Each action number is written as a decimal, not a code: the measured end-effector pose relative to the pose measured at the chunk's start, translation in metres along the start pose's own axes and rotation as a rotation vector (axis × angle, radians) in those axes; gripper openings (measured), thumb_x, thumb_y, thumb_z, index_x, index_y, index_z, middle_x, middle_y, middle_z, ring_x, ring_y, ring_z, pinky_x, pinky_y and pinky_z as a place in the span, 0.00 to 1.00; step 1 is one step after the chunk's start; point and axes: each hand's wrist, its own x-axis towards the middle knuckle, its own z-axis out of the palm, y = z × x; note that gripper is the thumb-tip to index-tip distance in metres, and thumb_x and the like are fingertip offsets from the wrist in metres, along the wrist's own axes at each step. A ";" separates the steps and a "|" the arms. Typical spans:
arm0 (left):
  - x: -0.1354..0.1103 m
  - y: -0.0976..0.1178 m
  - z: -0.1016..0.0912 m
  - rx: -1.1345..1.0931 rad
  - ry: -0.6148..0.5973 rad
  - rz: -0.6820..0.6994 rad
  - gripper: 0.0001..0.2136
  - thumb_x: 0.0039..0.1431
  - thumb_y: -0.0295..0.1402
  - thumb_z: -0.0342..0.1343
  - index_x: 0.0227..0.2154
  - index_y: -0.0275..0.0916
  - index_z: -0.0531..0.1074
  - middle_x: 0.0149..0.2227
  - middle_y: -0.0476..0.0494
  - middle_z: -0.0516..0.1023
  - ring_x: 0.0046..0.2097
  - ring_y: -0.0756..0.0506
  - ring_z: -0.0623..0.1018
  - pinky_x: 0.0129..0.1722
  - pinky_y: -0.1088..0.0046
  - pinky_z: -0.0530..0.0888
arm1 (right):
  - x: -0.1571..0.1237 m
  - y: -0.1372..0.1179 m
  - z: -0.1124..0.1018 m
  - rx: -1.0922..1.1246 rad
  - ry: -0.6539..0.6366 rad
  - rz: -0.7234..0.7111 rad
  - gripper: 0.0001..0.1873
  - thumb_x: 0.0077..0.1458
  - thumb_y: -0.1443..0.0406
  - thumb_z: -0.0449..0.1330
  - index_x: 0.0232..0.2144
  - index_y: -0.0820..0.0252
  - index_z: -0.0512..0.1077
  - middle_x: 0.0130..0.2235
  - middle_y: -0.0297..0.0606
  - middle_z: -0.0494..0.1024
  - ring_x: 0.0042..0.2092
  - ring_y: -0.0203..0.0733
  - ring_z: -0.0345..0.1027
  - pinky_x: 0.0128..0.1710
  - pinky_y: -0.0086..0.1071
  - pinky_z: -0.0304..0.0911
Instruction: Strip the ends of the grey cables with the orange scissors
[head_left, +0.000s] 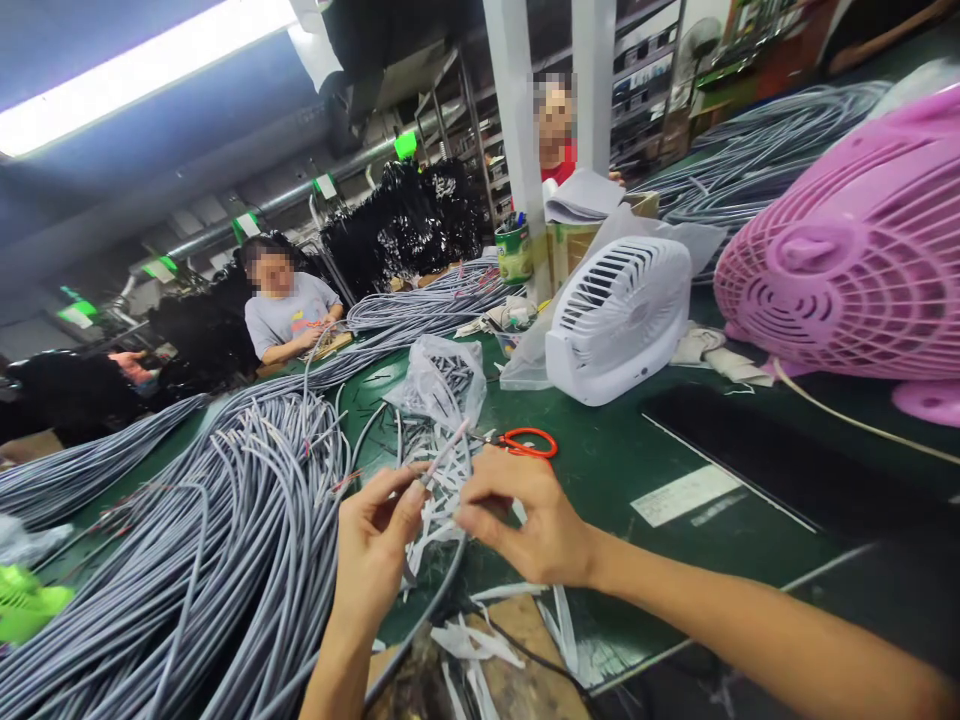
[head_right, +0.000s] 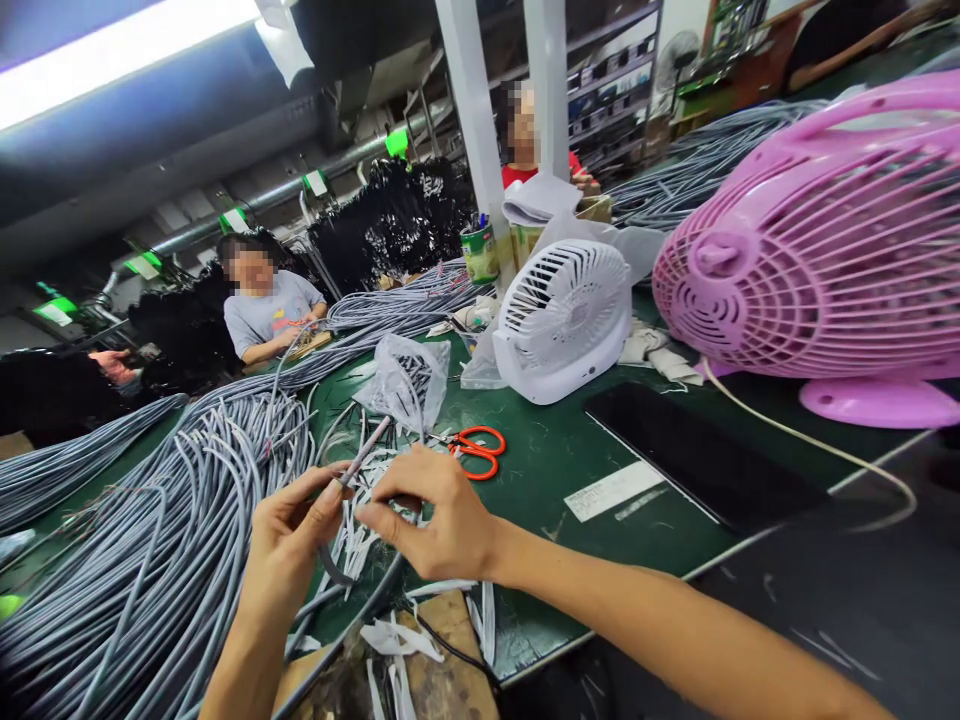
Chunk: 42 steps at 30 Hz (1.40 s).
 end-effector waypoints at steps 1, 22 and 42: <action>-0.001 0.000 0.001 -0.007 0.011 -0.003 0.16 0.44 0.41 0.62 0.33 0.34 0.79 0.22 0.48 0.70 0.22 0.54 0.64 0.19 0.81 0.61 | -0.001 0.001 0.001 -0.031 0.070 0.058 0.15 0.55 0.59 0.56 0.21 0.62 0.68 0.17 0.29 0.65 0.18 0.29 0.52 0.19 0.25 0.51; -0.001 -0.008 0.007 -0.144 -0.005 -0.003 0.12 0.47 0.39 0.61 0.32 0.37 0.74 0.26 0.51 0.67 0.21 0.58 0.59 0.18 0.84 0.56 | -0.007 0.013 0.009 -0.080 -0.042 -0.071 0.09 0.54 0.71 0.52 0.27 0.63 0.72 0.23 0.37 0.78 0.22 0.33 0.69 0.24 0.24 0.59; 0.000 -0.013 0.004 0.326 0.085 0.415 0.11 0.54 0.31 0.53 0.41 0.40 0.69 0.26 0.52 0.67 0.20 0.56 0.64 0.18 0.82 0.62 | 0.009 0.012 -0.006 0.197 0.083 0.471 0.08 0.49 0.67 0.56 0.34 0.64 0.70 0.28 0.31 0.66 0.18 0.24 0.42 0.16 0.24 0.42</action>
